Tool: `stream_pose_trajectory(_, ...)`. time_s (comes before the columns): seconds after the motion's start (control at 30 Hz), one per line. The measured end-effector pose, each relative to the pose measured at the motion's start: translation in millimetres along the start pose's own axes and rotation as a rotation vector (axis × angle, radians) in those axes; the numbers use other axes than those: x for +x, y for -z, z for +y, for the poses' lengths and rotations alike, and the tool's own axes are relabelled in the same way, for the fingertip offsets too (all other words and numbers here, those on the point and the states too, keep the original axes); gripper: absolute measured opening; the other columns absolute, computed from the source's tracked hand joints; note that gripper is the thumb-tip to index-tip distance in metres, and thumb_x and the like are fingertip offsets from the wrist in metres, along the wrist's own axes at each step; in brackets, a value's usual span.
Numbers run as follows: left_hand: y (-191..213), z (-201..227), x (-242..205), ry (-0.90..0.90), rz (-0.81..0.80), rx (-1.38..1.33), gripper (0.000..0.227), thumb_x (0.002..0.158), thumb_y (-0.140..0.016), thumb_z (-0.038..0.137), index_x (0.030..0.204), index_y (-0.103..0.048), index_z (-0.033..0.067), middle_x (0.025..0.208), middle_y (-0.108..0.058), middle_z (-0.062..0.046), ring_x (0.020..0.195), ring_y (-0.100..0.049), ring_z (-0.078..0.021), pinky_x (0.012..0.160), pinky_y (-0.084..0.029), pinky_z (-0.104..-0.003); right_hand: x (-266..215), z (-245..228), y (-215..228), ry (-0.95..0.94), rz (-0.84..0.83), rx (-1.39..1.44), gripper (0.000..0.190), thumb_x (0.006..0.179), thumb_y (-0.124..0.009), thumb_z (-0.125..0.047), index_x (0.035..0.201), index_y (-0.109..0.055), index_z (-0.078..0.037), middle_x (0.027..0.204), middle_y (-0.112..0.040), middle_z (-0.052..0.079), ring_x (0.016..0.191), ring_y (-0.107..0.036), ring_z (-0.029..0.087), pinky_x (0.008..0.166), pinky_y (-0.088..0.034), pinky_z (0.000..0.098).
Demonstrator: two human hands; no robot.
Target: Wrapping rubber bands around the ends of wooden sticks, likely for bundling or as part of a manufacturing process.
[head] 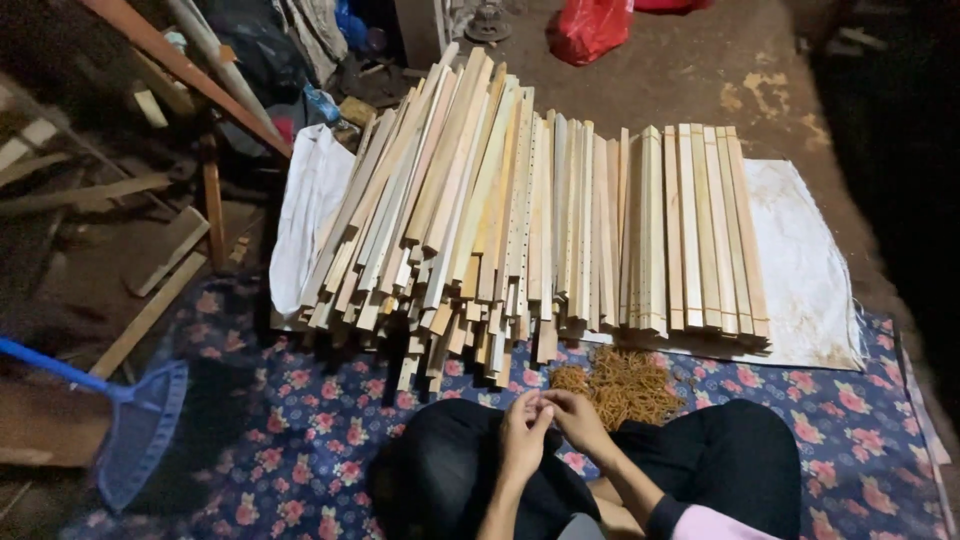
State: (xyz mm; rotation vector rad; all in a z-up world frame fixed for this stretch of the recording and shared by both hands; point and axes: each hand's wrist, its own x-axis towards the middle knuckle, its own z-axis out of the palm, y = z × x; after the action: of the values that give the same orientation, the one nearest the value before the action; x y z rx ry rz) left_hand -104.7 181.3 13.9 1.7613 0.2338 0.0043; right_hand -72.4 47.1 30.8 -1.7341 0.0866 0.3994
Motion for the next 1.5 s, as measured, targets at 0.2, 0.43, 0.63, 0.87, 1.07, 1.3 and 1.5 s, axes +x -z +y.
stream_pose_trajectory(0.2,40.0,35.7,32.8,-0.031,0.129,-0.081,0.039,0.094,-0.073,0.024,0.130,-0.068,0.0105,0.123,-0.065,-0.020,0.107,-0.072,-0.0378,0.090,-0.058,-0.046,88.0,-92.9,-43.8,0.023,0.118,-0.108,0.030,0.094,-0.070,-0.034,0.113,-0.080,-0.013,0.096,-0.079,0.017,0.091,-0.075,0.031,0.085,-0.054,0.0394)
stream_pose_trajectory(0.43,71.9,81.2,89.7,-0.112,0.304,0.028,0.047,0.092,-0.073,0.025,0.135,-0.063,0.0116,0.137,-0.055,-0.018,0.128,-0.059,-0.0382,0.106,-0.048,-0.048,232.7,-88.6,-104.7,0.006,0.286,0.255,0.047,0.090,-0.077,-0.022,0.130,-0.066,-0.001,0.110,-0.074,0.025,0.087,-0.077,0.026,0.076,-0.062,0.0317)
stream_pose_trajectory(0.63,74.6,95.2,127.0,0.077,0.195,-0.233,0.057,0.099,-0.061,0.026,0.153,-0.045,0.0147,0.158,-0.038,-0.018,0.144,-0.043,-0.0395,0.105,-0.055,-0.044,257.6,-90.6,-105.4,-0.062,0.353,-0.155,0.051,0.081,-0.079,-0.058,0.120,-0.076,-0.025,0.118,-0.076,0.006,0.117,-0.069,0.030,0.102,-0.053,0.0413)
stream_pose_trajectory(0.87,54.9,76.9,131.9,0.077,0.165,-0.225,0.061,0.100,-0.063,0.038,0.152,-0.047,0.0110,0.154,-0.044,-0.022,0.146,-0.040,-0.0357,0.122,-0.029,-0.051,194.6,-115.6,-50.1,-0.029,0.150,0.380,0.044,0.082,-0.066,-0.014,0.123,-0.068,0.001,0.080,-0.065,0.015,0.052,-0.060,0.022,0.046,-0.048,0.0307)
stream_pose_trajectory(1.07,58.6,126.7,141.6,0.064,0.068,-0.486,0.071,0.099,-0.068,0.040,0.150,-0.045,-0.0052,0.155,-0.038,-0.036,0.147,-0.032,-0.0473,0.123,-0.022,-0.057,90.9,-121.1,-34.6,0.079,0.067,0.324,0.044,0.080,-0.066,-0.007,0.122,-0.073,0.002,0.089,-0.068,0.014,0.076,-0.060,0.020,0.070,-0.053,0.0307)
stream_pose_trajectory(1.3,90.3,112.0,177.1,0.037,0.031,-0.590,0.054,0.104,-0.056,0.014,0.154,-0.038,0.0071,0.122,-0.069,-0.019,0.096,-0.073,-0.0233,0.082,-0.063,-0.039,88.3,-173.3,-26.3,0.113,-0.154,0.091,0.034,0.097,-0.055,-0.020,0.107,-0.077,0.005,0.082,-0.058,0.009,0.072,-0.057,0.018,0.062,-0.051,0.0277)
stream_pose_trajectory(1.5,145.2,134.6,139.5,0.083,0.247,-0.387,0.051,0.099,-0.058,0.009,0.148,-0.046,-0.0004,0.111,-0.075,-0.017,0.065,-0.069,-0.0153,0.051,-0.058,-0.023,198.8,-213.4,-92.9,0.547,0.258,-0.605,0.046,0.092,-0.067,-0.027,0.135,-0.064,-0.009,0.131,-0.063,0.020,0.120,-0.061,0.044,0.099,-0.053,0.0516)
